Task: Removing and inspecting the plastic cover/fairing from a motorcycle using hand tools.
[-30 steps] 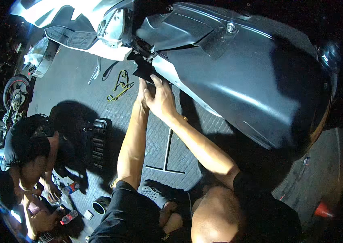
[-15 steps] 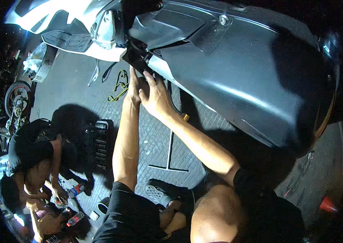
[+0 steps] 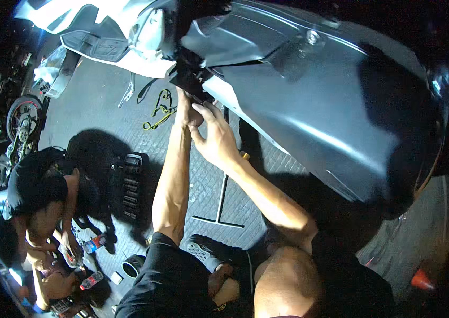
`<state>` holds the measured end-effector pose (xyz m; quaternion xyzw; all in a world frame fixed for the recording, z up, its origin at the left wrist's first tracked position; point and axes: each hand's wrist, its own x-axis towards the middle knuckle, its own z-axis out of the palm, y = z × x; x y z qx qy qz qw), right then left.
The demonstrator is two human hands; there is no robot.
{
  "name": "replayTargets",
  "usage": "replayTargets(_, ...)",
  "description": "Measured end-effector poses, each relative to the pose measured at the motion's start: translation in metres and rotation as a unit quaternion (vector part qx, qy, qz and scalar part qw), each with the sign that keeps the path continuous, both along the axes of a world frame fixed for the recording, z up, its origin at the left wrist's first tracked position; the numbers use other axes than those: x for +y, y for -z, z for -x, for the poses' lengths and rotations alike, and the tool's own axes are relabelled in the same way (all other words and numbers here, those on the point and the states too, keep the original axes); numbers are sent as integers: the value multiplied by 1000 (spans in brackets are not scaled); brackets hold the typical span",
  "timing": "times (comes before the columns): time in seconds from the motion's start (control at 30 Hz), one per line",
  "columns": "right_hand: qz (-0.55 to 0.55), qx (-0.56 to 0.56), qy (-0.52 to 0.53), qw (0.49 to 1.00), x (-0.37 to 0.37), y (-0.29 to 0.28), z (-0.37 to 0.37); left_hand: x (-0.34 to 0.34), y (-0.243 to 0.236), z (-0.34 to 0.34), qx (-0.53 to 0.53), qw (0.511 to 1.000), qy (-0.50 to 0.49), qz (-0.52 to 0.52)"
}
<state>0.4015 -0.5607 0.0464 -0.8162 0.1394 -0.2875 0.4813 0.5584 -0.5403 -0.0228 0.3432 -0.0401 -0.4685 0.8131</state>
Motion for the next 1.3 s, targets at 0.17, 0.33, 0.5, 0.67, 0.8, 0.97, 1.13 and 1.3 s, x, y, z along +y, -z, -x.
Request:
replayTargets(0.17,178,-106,8,978,-1,-80,-9,11,-10,-13,25,998,-29,52)
replayTargets(0.33,428,-27,43,902,-27,-106,-31,1,-29,2,-56,994,-62,71)
replayTargets(0.5,517,76,19,852,-34,-118,-48,6,-31,3,-28,996,-81,8)
replayTargets(0.67,493,156,-1,856,-28,-124,-52,17,-15,0,59,991,-108,59)
replayTargets(0.8,499,234,38,834,-20,-133,-64,8,-16,-4,85,986,-38,138)
replayTargets(0.97,513,243,52,821,-21,-125,-71,-4,-17,-8,112,976,-47,180)
replayTargets(1.13,452,188,62,870,-22,-114,-73,-5,-21,-11,120,962,-77,233)
replayTargets(1.3,355,185,53,915,-25,-116,-77,1,-37,2,167,973,-86,131)
